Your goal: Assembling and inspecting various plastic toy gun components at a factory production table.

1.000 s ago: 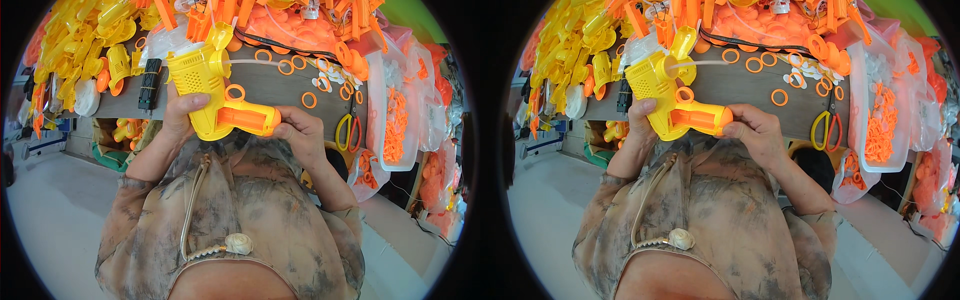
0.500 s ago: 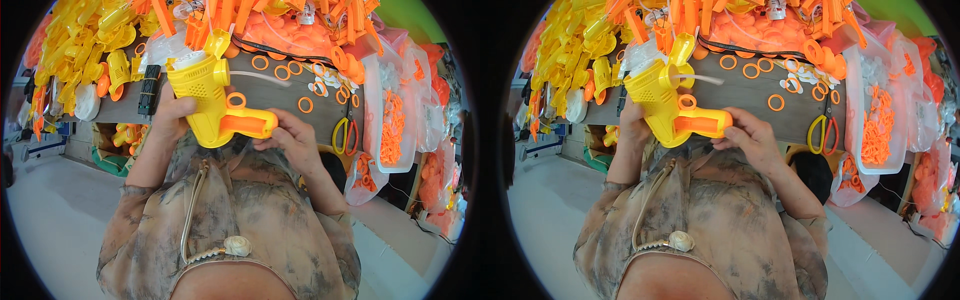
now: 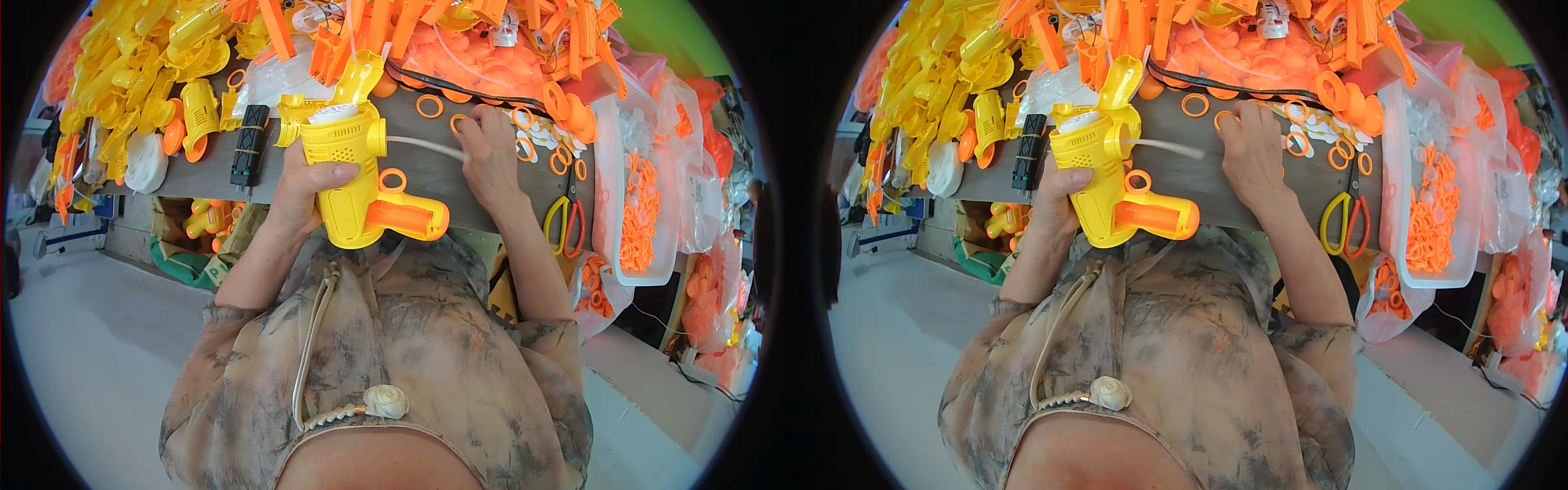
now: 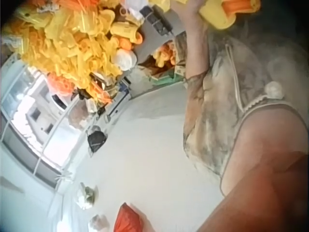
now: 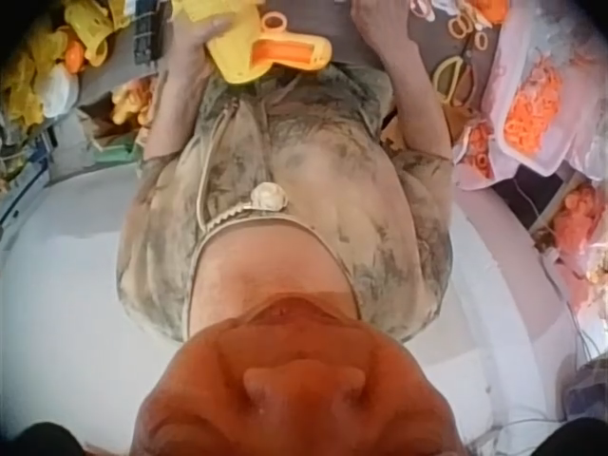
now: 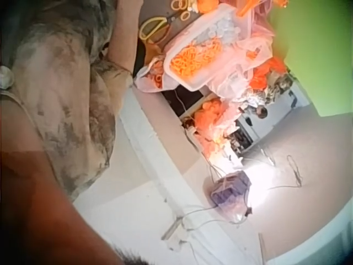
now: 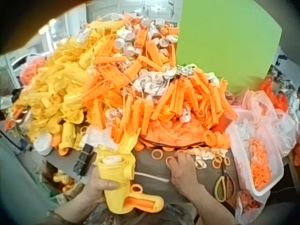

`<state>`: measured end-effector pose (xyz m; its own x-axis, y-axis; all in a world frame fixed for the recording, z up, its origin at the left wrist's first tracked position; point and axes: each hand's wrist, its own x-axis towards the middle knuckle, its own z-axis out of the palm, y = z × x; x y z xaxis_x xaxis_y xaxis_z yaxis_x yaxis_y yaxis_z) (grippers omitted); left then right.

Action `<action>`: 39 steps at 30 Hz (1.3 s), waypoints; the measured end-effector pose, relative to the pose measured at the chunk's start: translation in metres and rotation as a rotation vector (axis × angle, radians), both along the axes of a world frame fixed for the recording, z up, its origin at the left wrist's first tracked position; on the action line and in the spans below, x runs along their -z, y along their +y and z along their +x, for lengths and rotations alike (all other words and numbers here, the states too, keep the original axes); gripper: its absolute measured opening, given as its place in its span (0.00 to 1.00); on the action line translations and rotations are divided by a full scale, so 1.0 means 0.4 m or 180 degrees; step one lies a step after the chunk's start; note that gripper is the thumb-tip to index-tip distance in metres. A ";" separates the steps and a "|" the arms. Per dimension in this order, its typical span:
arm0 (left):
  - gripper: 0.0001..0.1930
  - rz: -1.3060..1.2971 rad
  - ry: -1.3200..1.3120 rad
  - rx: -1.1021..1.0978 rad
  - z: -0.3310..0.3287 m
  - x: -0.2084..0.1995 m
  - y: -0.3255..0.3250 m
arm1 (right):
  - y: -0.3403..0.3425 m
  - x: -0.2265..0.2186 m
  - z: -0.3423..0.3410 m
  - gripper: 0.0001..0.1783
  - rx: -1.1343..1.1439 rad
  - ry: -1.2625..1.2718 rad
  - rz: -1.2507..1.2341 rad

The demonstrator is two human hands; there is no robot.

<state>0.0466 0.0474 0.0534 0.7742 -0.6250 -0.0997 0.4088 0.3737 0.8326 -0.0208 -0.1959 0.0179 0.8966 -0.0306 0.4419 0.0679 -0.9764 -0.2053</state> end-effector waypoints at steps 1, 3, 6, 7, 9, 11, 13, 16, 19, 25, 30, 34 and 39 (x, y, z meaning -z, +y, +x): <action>0.30 -0.0048 0.0014 0.0017 0.002 0.003 0.001 | 0.001 -0.004 -0.009 0.09 -0.0018 0.0001 0.0002; 0.35 0.0112 -0.0052 0.0058 0.008 0.004 0.004 | 0.002 -0.014 -0.036 0.07 -0.0297 -0.0352 0.1461; 0.35 0.0116 -0.0038 0.0101 0.007 0.002 -0.004 | -0.013 -0.028 -0.099 0.07 -0.0339 0.0814 0.4039; 0.30 -0.0028 0.0036 0.0078 0.005 0.000 -0.007 | -0.013 -0.037 -0.113 0.07 -0.0319 0.0811 0.4039; 0.30 0.0027 0.0081 0.0200 0.003 -0.005 -0.010 | -0.011 -0.064 -0.132 0.12 -0.0315 0.0863 0.2249; 0.30 0.0089 0.0121 0.0318 0.001 -0.011 -0.015 | 0.006 -0.075 -0.149 0.18 -0.0322 0.0747 0.1993; 0.31 0.0226 0.0058 0.0376 -0.005 -0.014 -0.021 | 0.020 -0.092 -0.149 0.24 -0.0342 0.0639 0.1729; 0.33 0.0501 -0.0109 0.0357 -0.012 -0.010 -0.026 | 0.033 -0.126 -0.138 0.36 -0.0685 0.0454 0.1629; 0.33 0.0585 -0.0209 0.0496 -0.013 -0.016 -0.026 | 0.037 -0.142 -0.120 0.43 -0.0775 0.0525 0.1564; 0.33 0.0512 -0.0161 0.0409 -0.019 -0.024 -0.018 | 0.028 -0.159 -0.101 0.45 -0.0696 0.0650 0.1548; 0.33 0.0530 -0.0270 0.0498 -0.017 -0.016 -0.013 | 0.024 -0.157 -0.100 0.45 -0.0389 0.0840 0.1909; 0.33 0.0611 -0.0364 0.0475 -0.018 -0.012 -0.018 | 0.025 -0.164 -0.100 0.45 -0.0539 0.0797 0.1760; 0.33 0.0691 -0.0575 0.0445 -0.021 -0.013 -0.032 | 0.063 -0.207 -0.091 0.44 -0.1175 0.0813 0.0850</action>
<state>0.0382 0.0348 0.0585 0.6996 -0.7058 -0.1110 0.2818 0.1297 0.9507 -0.0572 -0.1706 0.1006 0.9471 0.2263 0.2276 0.3130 -0.8083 -0.4988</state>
